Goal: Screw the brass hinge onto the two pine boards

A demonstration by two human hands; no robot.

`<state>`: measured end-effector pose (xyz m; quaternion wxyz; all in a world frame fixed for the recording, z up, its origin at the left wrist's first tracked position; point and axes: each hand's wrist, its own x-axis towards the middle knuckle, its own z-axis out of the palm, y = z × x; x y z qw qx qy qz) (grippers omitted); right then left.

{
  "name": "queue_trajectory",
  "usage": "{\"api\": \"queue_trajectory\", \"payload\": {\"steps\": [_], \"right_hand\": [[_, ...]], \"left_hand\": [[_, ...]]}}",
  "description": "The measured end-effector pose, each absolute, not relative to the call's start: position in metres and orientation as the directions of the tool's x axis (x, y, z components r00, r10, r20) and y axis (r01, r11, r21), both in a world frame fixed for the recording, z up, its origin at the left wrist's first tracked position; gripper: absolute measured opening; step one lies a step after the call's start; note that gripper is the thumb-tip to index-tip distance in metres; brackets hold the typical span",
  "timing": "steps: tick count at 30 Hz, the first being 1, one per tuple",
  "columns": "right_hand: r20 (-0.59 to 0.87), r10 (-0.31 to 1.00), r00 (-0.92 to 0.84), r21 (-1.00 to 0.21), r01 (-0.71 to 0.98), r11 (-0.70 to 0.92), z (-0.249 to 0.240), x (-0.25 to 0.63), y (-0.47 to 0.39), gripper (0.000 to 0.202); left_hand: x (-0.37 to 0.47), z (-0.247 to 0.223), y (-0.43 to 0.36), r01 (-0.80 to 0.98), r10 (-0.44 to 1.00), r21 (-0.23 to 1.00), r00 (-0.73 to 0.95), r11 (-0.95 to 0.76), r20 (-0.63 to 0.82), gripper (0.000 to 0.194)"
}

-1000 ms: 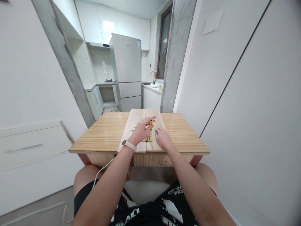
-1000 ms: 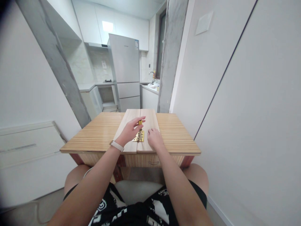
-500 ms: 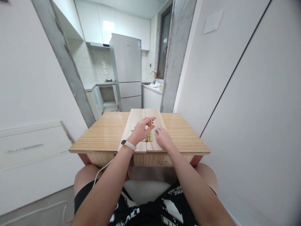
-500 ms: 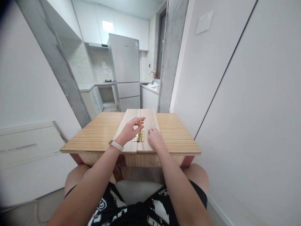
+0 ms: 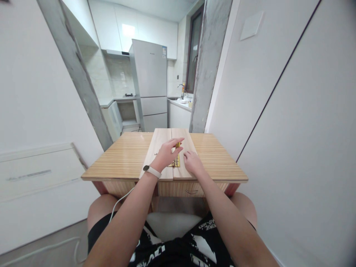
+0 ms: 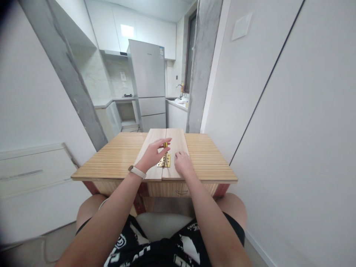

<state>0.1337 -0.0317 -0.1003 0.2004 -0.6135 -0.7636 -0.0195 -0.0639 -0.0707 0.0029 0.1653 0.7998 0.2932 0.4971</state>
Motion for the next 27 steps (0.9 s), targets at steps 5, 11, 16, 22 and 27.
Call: {"api": "queue_trajectory", "payload": {"steps": [5, 11, 16, 22, 27], "right_hand": [[0.340, 0.925, -0.171, -0.215, 0.943, 0.253, -0.1029, 0.1353, -0.0299, 0.037], [0.335, 0.927, -0.167, -0.225, 0.942, 0.251, -0.1021, 0.1345, -0.0292, 0.036], [0.338, 0.927, -0.162, -0.225, 0.943, 0.246, -0.1020, 0.1349, -0.0308, 0.036], [0.333, 0.928, -0.169, -0.227, 0.940, 0.253, -0.1034, 0.1359, -0.0298, 0.036], [0.333, 0.928, -0.166, -0.226, 0.942, 0.249, -0.1047, 0.1355, -0.0284, 0.036]], "left_hand": [[-0.0608, 0.0023, -0.0695, 0.241, 0.631, 0.585, 0.372, -0.774, 0.681, 0.047], [-0.0629, 0.0024, -0.0699, 0.365, 0.660, 0.563, 0.244, -0.741, 0.711, 0.027], [-0.0663, 0.0026, -0.0692, 0.329, 0.626, 0.536, 0.326, -0.778, 0.709, 0.042], [-0.0645, 0.0011, -0.0680, 0.183, 0.666, 0.652, 0.368, -0.736, 0.649, 0.045], [-0.0652, 0.0026, -0.0685, 0.328, 0.673, 0.591, 0.270, -0.737, 0.689, 0.034]]}}
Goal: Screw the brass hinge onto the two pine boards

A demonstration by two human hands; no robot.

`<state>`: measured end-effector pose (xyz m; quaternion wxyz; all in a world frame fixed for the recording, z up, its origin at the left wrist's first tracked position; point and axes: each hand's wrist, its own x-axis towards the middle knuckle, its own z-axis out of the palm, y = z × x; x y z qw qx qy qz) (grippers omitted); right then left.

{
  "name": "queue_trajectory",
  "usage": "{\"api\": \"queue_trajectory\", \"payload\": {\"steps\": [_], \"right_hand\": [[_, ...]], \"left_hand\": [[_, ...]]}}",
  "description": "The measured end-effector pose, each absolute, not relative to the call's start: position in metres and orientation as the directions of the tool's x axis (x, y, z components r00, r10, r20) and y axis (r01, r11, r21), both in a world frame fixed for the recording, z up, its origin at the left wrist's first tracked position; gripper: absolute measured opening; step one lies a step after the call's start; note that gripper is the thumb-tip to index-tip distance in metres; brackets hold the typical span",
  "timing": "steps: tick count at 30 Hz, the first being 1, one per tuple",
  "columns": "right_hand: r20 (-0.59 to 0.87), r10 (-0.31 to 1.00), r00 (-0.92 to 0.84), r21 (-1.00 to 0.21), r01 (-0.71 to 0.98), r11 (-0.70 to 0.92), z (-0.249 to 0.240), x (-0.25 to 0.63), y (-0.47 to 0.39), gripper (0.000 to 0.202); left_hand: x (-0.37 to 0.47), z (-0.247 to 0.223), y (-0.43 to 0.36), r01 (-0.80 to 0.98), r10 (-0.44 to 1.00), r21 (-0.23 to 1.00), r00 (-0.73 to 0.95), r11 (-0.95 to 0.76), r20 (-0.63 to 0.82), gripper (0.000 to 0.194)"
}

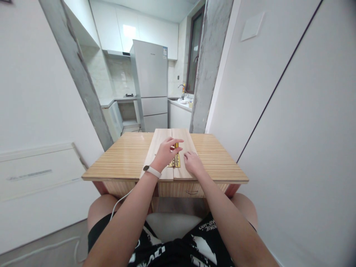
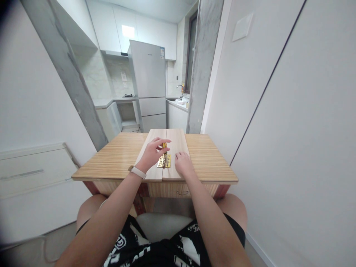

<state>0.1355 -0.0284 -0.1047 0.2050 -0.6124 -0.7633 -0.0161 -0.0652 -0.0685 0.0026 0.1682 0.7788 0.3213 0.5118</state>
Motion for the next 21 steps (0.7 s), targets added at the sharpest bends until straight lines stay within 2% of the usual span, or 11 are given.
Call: {"api": "queue_trajectory", "payload": {"steps": [3, 6, 8, 12, 17, 21], "right_hand": [[0.335, 0.927, -0.167, -0.219, 0.943, 0.249, -0.1051, 0.1352, -0.0285, 0.036], [0.345, 0.923, -0.171, -0.208, 0.945, 0.253, -0.1049, 0.1351, -0.0296, 0.037], [0.349, 0.921, -0.171, -0.204, 0.946, 0.253, -0.1043, 0.1351, -0.0303, 0.037], [0.347, 0.922, -0.173, -0.205, 0.945, 0.255, -0.1034, 0.1351, -0.0302, 0.036], [0.356, 0.918, -0.176, -0.209, 0.942, 0.261, -0.1036, 0.1356, -0.0295, 0.035], [0.359, 0.916, -0.178, -0.204, 0.943, 0.263, -0.1041, 0.1358, -0.0301, 0.035]], "left_hand": [[-0.0655, 0.0028, -0.0679, 0.375, 0.654, 0.545, 0.294, -0.750, 0.697, 0.039], [-0.0646, 0.0011, -0.0665, 0.298, 0.622, 0.546, 0.357, -0.783, 0.697, 0.050], [-0.0635, -0.0004, -0.0661, 0.229, 0.625, 0.585, 0.380, -0.778, 0.682, 0.050], [-0.0630, 0.0000, -0.0678, 0.222, 0.666, 0.630, 0.313, -0.744, 0.677, 0.042], [-0.0666, 0.0028, -0.0702, 0.374, 0.649, 0.546, 0.250, -0.749, 0.719, 0.025], [-0.0670, -0.0011, -0.0670, 0.324, 0.614, 0.524, 0.338, -0.788, 0.714, 0.047]]}}
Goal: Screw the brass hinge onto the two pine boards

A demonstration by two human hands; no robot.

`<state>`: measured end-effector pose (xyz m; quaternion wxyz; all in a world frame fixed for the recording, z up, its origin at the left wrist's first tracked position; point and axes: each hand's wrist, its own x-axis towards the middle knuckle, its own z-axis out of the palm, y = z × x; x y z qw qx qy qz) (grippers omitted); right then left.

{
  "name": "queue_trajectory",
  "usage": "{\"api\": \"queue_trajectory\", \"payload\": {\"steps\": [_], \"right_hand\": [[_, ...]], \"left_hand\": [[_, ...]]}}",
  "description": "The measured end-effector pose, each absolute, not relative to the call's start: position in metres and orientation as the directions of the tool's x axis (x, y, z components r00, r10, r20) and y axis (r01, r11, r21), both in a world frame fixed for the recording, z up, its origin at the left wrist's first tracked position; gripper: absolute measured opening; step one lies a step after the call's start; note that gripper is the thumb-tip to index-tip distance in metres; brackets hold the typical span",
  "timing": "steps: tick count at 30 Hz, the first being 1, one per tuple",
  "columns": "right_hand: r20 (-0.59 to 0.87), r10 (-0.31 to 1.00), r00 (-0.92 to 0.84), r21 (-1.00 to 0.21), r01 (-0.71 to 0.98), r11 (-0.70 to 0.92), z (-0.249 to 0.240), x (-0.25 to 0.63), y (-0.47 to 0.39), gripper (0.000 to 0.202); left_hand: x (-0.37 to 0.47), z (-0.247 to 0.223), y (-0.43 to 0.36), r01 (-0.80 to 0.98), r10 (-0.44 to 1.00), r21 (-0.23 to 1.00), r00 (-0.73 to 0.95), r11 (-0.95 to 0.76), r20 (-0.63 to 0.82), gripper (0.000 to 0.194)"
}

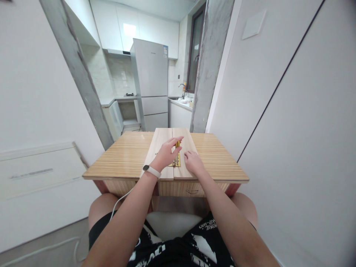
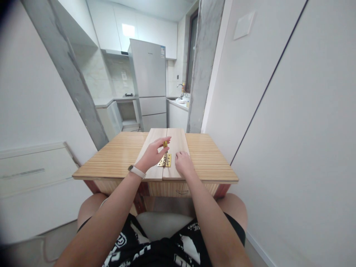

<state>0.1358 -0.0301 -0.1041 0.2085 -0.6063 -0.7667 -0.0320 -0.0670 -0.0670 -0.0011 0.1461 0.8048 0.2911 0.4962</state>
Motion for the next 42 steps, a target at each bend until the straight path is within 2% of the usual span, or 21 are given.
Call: {"api": "queue_trajectory", "payload": {"steps": [2, 5, 9, 12, 15, 18, 22, 27, 33, 37, 42], "right_hand": [[0.360, 0.915, -0.180, -0.203, 0.943, 0.265, -0.1045, 0.1358, -0.0299, 0.035], [0.359, 0.915, -0.184, -0.202, 0.942, 0.268, -0.1050, 0.1359, -0.0288, 0.034], [0.349, 0.920, -0.177, -0.209, 0.943, 0.261, -0.1051, 0.1359, -0.0273, 0.035], [0.345, 0.921, -0.181, -0.209, 0.942, 0.263, -0.1050, 0.1360, -0.0275, 0.036], [0.343, 0.922, -0.179, -0.206, 0.943, 0.260, -0.1051, 0.1361, -0.0285, 0.035], [0.349, 0.921, -0.171, -0.202, 0.946, 0.252, -0.1047, 0.1360, -0.0296, 0.035], [0.343, 0.923, -0.177, -0.200, 0.946, 0.256, -0.1032, 0.1353, -0.0302, 0.035], [0.327, 0.929, -0.174, -0.201, 0.948, 0.248, -0.1012, 0.1344, -0.0302, 0.035], [0.321, 0.931, -0.173, -0.206, 0.947, 0.247, -0.0992, 0.1344, -0.0329, 0.036], [0.318, 0.933, -0.170, -0.207, 0.947, 0.244, -0.0984, 0.1342, -0.0335, 0.037], [0.323, 0.931, -0.171, -0.207, 0.947, 0.246, -0.1012, 0.1344, -0.0302, 0.037]], "left_hand": [[-0.0655, -0.0038, -0.0648, 0.267, 0.610, 0.548, 0.373, -0.792, 0.699, 0.055], [-0.0630, -0.0054, -0.0636, 0.228, 0.634, 0.594, 0.356, -0.772, 0.687, 0.055], [-0.0640, -0.0033, -0.0657, 0.333, 0.650, 0.564, 0.270, -0.756, 0.711, 0.044], [-0.0674, -0.0017, -0.0664, 0.411, 0.640, 0.513, 0.279, -0.754, 0.716, 0.040], [-0.0693, -0.0020, -0.0653, 0.371, 0.607, 0.488, 0.353, -0.790, 0.712, 0.054], [-0.0680, -0.0028, -0.0642, 0.264, 0.585, 0.523, 0.415, -0.810, 0.697, 0.061], [-0.0656, -0.0012, -0.0658, 0.232, 0.631, 0.594, 0.405, -0.770, 0.661, 0.055], [-0.0672, 0.0033, -0.0697, 0.359, 0.645, 0.539, 0.341, -0.762, 0.685, 0.040], [-0.0676, -0.0005, -0.0665, 0.235, 0.610, 0.569, 0.424, -0.788, 0.670, 0.065], [-0.0677, -0.0010, -0.0658, 0.252, 0.640, 0.594, 0.408, -0.764, 0.650, 0.059], [-0.0702, 0.0038, -0.0709, 0.371, 0.632, 0.514, 0.390, -0.774, 0.670, 0.045]]}}
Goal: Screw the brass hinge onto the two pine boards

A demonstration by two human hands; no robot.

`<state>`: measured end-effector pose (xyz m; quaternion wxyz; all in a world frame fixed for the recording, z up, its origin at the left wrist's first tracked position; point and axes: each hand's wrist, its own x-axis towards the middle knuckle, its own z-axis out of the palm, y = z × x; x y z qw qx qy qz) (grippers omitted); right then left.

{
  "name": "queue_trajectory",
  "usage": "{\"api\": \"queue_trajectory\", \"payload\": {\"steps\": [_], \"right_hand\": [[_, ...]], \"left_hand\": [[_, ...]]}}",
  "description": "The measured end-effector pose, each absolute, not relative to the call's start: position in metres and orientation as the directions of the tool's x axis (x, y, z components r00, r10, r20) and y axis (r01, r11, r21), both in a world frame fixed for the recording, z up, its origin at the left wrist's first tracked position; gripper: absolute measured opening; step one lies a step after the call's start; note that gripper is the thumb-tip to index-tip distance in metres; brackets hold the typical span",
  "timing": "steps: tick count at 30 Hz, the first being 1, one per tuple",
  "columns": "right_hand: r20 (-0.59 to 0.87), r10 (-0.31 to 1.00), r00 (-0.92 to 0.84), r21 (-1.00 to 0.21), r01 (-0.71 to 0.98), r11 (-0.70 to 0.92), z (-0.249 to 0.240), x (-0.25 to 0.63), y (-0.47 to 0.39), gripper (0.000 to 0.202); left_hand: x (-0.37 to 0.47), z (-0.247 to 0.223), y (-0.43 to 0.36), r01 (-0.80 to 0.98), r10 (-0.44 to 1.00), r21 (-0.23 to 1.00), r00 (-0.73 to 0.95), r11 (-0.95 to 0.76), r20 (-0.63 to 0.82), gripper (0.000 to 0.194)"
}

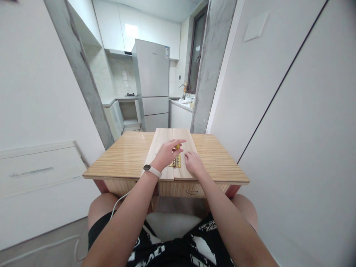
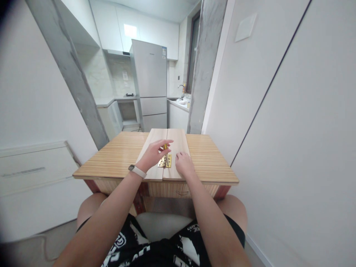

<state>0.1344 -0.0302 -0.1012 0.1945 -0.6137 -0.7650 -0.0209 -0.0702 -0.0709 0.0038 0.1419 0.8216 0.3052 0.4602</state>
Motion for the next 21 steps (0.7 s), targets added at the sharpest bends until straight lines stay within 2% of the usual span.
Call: {"api": "queue_trajectory", "payload": {"steps": [2, 4, 8, 12, 17, 21], "right_hand": [[0.331, 0.927, -0.174, -0.210, 0.945, 0.252, -0.1027, 0.1347, -0.0289, 0.036], [0.340, 0.924, -0.174, -0.212, 0.943, 0.255, -0.1038, 0.1349, -0.0283, 0.035], [0.345, 0.922, -0.175, -0.210, 0.943, 0.258, -0.1040, 0.1354, -0.0283, 0.034], [0.342, 0.924, -0.171, -0.208, 0.945, 0.252, -0.1043, 0.1356, -0.0276, 0.034], [0.355, 0.918, -0.177, -0.206, 0.943, 0.261, -0.1050, 0.1359, -0.0274, 0.034], [0.343, 0.924, -0.169, -0.217, 0.943, 0.254, -0.1044, 0.1359, -0.0285, 0.033]], "left_hand": [[-0.0707, 0.0055, -0.0724, 0.374, 0.615, 0.491, 0.404, -0.787, 0.677, 0.046], [-0.0704, 0.0062, -0.0725, 0.349, 0.600, 0.489, 0.421, -0.799, 0.680, 0.054], [-0.0684, 0.0050, -0.0698, 0.272, 0.606, 0.545, 0.446, -0.793, 0.659, 0.064], [-0.0681, 0.0040, -0.0692, 0.268, 0.636, 0.581, 0.419, -0.769, 0.648, 0.057], [-0.0701, 0.0055, -0.0726, 0.382, 0.642, 0.519, 0.384, -0.765, 0.663, 0.041], [-0.0694, 0.0039, -0.0710, 0.320, 0.597, 0.504, 0.411, -0.802, 0.689, 0.058]]}}
